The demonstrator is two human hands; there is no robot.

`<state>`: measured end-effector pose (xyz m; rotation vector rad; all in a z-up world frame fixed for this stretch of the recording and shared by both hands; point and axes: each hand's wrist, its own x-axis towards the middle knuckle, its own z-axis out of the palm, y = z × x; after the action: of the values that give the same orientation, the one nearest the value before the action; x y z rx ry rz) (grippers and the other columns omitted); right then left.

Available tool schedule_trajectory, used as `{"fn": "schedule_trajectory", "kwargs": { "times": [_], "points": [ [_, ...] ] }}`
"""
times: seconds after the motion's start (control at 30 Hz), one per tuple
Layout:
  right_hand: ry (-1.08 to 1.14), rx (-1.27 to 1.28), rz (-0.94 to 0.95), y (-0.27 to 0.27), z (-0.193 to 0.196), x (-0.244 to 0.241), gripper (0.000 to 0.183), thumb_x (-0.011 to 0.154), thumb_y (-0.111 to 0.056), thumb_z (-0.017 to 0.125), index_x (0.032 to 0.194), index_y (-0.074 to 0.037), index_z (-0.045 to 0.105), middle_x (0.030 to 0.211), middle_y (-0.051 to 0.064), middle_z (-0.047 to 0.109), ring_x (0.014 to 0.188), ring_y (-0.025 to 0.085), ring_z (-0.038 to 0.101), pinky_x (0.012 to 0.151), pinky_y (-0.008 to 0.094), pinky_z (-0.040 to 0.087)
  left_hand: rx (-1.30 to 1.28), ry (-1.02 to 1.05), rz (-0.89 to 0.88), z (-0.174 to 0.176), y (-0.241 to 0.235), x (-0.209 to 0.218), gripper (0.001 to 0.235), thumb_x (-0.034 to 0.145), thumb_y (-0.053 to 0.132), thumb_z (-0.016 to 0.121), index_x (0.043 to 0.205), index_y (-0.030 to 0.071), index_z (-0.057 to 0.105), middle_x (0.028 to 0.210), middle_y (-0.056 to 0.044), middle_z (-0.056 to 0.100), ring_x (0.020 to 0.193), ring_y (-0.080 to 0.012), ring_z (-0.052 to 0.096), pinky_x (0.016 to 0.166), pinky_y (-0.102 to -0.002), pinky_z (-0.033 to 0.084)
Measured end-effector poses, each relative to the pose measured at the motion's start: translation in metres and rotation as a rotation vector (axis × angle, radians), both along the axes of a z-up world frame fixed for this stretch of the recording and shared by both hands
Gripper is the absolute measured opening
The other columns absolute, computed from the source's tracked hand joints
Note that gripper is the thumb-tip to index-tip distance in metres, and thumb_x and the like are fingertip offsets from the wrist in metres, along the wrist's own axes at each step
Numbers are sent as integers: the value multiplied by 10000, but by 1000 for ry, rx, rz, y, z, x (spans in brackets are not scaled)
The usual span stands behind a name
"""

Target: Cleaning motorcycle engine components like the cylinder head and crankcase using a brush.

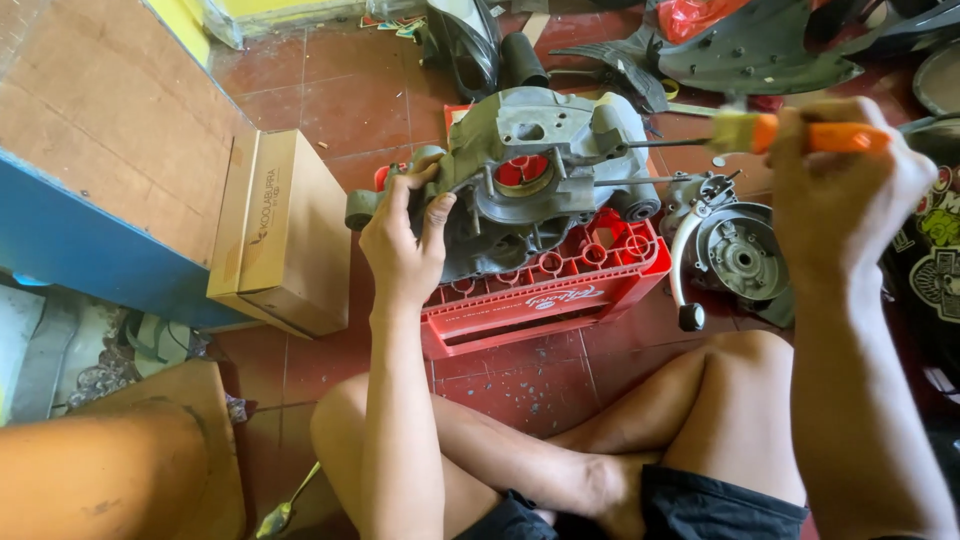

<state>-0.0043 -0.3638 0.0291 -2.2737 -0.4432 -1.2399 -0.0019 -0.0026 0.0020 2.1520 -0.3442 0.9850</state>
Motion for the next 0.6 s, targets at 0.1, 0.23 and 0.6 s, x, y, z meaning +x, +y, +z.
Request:
{"fn": "schedule_trajectory", "kwargs": {
  "times": [0.1, 0.23, 0.6],
  "points": [
    [-120, -44, -59, 3, -9, -12, 81, 1113, 179, 850, 1155, 156, 784, 991, 220, 775, 764, 273, 643, 689, 357, 479, 3, -10, 4, 1, -1, 1, 276, 1006, 281, 626, 1152, 48, 598, 1220, -58, 731, 1023, -248, 737, 835, -323, 536],
    [135, 134, -21, 16, -15, -38, 69, 1010, 144, 782, 1021, 119, 719, 852, 151, 676, 629, 193, 475, 614, 312, 396, -4, 0, -4, 4, -3, -3, 274, 1007, 276, 630, 1161, 51, 600, 1215, -63, 730, 1020, -250, 738, 846, -327, 537],
    [127, 108, -61, 19, -47, -42, 125, 1003, 59, 815, 965, 57, 695, 860, 149, 697, 709, 256, 517, 690, 362, 447, -3, 9, -10, 3, -1, -2, 273, 1016, 280, 612, 1158, 47, 595, 1196, -72, 732, 999, -259, 727, 835, -336, 530]
  ]
}}
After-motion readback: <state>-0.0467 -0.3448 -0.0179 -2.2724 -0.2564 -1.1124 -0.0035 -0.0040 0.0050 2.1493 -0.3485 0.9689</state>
